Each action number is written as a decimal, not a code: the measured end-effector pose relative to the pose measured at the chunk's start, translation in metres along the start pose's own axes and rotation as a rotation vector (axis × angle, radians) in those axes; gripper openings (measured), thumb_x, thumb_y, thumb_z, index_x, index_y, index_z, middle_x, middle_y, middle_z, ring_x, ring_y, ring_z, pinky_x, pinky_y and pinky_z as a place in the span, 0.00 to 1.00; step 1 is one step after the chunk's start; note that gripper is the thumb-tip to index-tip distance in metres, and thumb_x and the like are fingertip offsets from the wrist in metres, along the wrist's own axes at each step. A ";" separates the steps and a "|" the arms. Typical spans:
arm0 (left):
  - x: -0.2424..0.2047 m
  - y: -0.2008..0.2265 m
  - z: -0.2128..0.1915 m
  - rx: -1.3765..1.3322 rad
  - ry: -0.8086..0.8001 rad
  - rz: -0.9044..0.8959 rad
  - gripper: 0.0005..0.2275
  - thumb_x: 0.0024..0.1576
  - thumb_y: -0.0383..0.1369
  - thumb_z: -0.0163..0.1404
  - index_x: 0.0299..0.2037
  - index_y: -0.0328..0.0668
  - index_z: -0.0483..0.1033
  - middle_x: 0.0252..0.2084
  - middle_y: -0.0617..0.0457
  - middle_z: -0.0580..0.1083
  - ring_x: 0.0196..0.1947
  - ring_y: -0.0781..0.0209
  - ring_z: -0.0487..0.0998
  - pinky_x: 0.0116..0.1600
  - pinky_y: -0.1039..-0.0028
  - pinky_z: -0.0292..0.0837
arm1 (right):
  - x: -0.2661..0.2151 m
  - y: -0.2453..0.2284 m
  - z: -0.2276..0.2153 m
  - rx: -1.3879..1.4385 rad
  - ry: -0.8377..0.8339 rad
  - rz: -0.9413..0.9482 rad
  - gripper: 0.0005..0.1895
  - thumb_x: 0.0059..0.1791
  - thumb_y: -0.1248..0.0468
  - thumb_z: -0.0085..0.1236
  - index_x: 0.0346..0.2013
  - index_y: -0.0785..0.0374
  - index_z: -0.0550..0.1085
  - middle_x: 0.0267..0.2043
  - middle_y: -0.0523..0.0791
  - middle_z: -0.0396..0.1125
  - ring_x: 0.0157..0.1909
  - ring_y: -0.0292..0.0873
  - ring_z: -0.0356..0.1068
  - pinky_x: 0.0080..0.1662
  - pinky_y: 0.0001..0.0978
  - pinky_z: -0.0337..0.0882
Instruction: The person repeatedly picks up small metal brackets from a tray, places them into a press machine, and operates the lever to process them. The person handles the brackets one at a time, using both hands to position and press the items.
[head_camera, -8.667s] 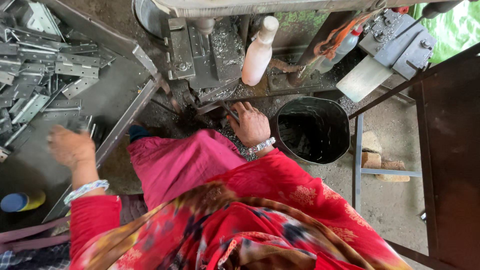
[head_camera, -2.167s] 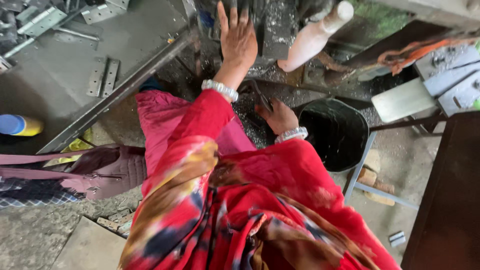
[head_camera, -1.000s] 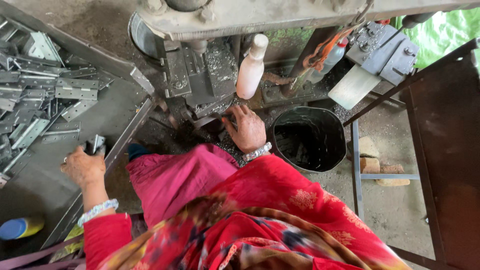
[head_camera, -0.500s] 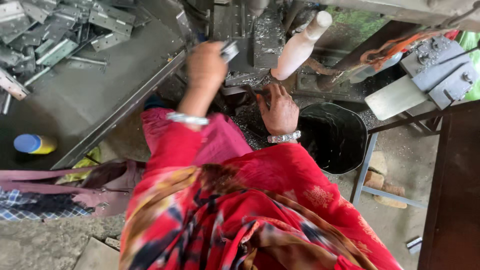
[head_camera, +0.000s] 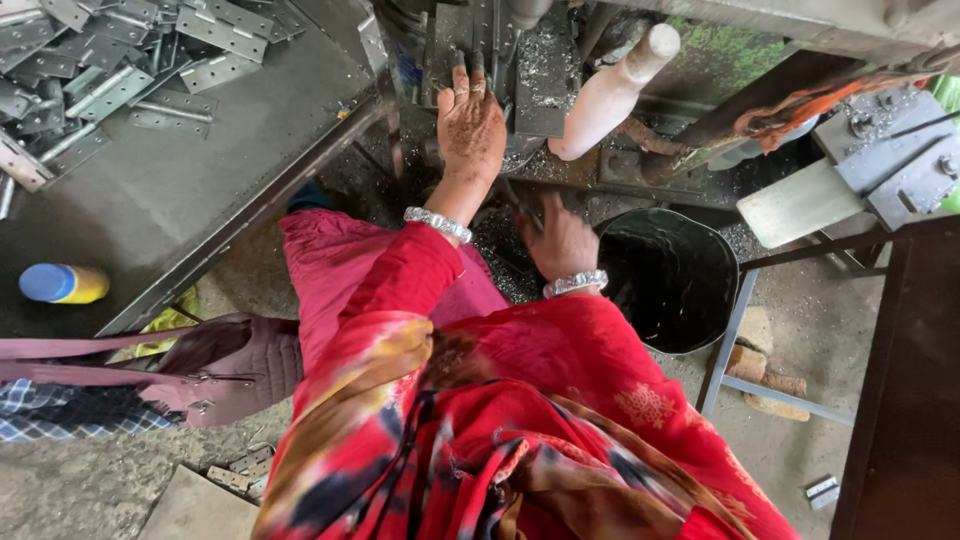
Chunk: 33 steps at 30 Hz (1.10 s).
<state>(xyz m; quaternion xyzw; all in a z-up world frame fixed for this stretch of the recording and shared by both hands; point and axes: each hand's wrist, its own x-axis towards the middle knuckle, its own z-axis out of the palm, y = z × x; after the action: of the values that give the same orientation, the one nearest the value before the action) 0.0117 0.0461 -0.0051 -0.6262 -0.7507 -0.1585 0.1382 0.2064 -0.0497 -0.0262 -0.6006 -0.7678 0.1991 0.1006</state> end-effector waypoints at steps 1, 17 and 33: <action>0.001 0.003 -0.002 -0.002 -0.032 -0.012 0.16 0.63 0.34 0.46 0.54 0.31 0.78 0.69 0.45 0.65 0.72 0.47 0.59 0.64 0.59 0.56 | -0.004 0.011 0.014 0.014 -0.063 0.052 0.22 0.50 0.46 0.62 0.45 0.59 0.72 0.38 0.56 0.75 0.41 0.61 0.75 0.43 0.54 0.73; 0.000 0.000 0.018 -0.048 0.048 0.000 0.19 0.61 0.34 0.46 0.58 0.33 0.76 0.69 0.48 0.66 0.71 0.45 0.59 0.64 0.56 0.54 | 0.004 0.037 0.043 0.107 -0.105 0.021 0.24 0.47 0.43 0.59 0.41 0.60 0.75 0.38 0.58 0.74 0.43 0.64 0.75 0.45 0.57 0.73; -0.007 -0.008 -0.007 -0.011 -0.125 0.035 0.13 0.59 0.32 0.46 0.49 0.37 0.81 0.70 0.48 0.66 0.72 0.45 0.59 0.61 0.55 0.54 | 0.003 0.044 0.059 0.186 -0.182 0.085 0.23 0.48 0.45 0.58 0.38 0.63 0.73 0.33 0.59 0.73 0.38 0.65 0.74 0.41 0.57 0.71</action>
<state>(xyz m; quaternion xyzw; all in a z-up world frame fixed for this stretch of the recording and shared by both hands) 0.0055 0.0356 -0.0019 -0.6488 -0.7459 -0.1208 0.0902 0.2212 -0.0485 -0.0982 -0.6003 -0.7257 0.3270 0.0773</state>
